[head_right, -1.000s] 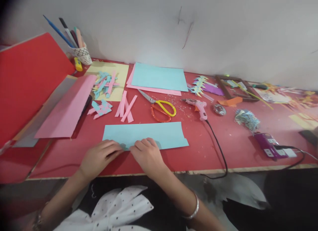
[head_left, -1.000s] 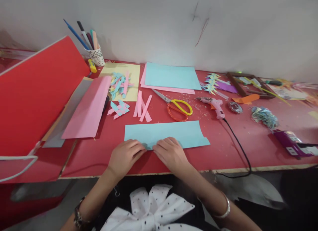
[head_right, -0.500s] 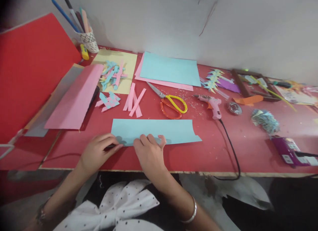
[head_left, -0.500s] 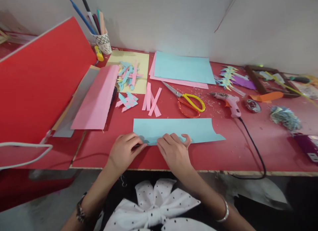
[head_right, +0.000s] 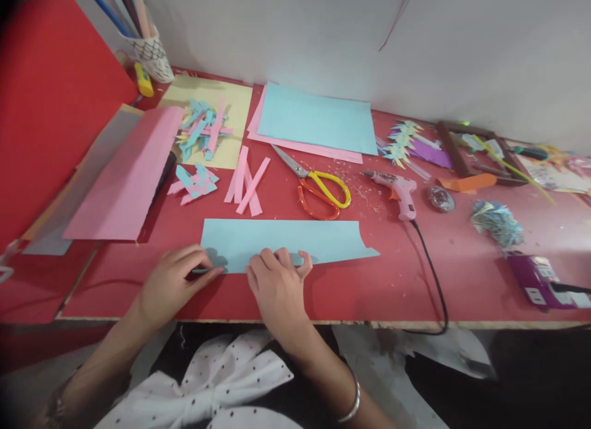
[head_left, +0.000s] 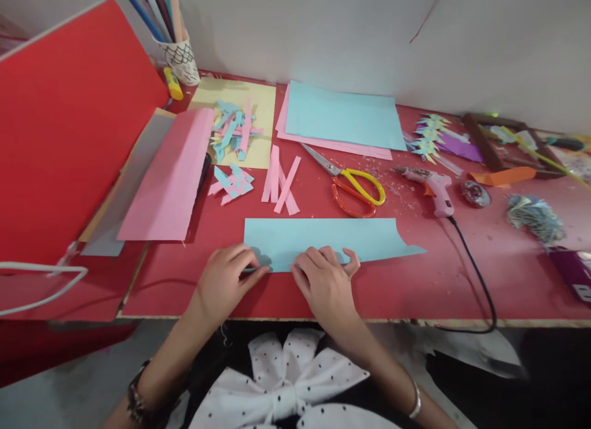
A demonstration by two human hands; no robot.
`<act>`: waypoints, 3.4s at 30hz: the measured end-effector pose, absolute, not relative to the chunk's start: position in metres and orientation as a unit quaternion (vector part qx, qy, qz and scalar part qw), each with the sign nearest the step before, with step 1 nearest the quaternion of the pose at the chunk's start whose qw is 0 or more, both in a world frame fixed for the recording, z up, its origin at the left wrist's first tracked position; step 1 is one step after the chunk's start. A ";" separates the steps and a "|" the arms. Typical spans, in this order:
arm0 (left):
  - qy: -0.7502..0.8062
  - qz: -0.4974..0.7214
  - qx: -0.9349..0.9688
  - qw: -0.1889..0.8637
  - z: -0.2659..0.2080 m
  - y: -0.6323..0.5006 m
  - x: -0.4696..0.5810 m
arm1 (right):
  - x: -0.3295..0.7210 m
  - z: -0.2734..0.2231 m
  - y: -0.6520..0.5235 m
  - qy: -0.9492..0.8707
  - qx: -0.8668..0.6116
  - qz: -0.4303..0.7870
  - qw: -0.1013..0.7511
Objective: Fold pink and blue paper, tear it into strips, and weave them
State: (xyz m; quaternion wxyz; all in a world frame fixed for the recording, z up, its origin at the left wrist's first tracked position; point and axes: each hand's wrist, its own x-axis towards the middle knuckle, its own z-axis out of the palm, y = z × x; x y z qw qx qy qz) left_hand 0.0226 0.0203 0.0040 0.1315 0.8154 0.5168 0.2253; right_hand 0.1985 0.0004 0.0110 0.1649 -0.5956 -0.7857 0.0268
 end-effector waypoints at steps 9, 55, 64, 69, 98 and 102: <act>0.540 0.202 0.805 0.141 0.004 0.018 0.021 | 0.190 0.014 0.004 -0.799 -0.581 0.010 0.153; 0.606 0.170 0.764 0.144 0.008 0.013 0.021 | 0.211 0.010 0.004 -0.758 -0.613 0.077 0.211; 0.608 0.187 0.767 0.089 0.008 0.012 0.030 | 0.217 0.012 0.004 -0.760 -0.617 0.060 0.196; 0.614 0.191 0.763 0.066 0.006 0.012 0.029 | 0.216 0.013 0.004 -0.758 -0.622 0.058 0.188; 0.424 0.106 0.898 -0.049 0.009 -0.014 0.050 | 0.215 0.011 0.002 -0.763 -0.624 0.040 0.161; 0.457 0.103 0.883 -0.014 0.006 -0.024 0.056 | 0.226 0.013 0.002 -0.776 -0.605 0.059 0.168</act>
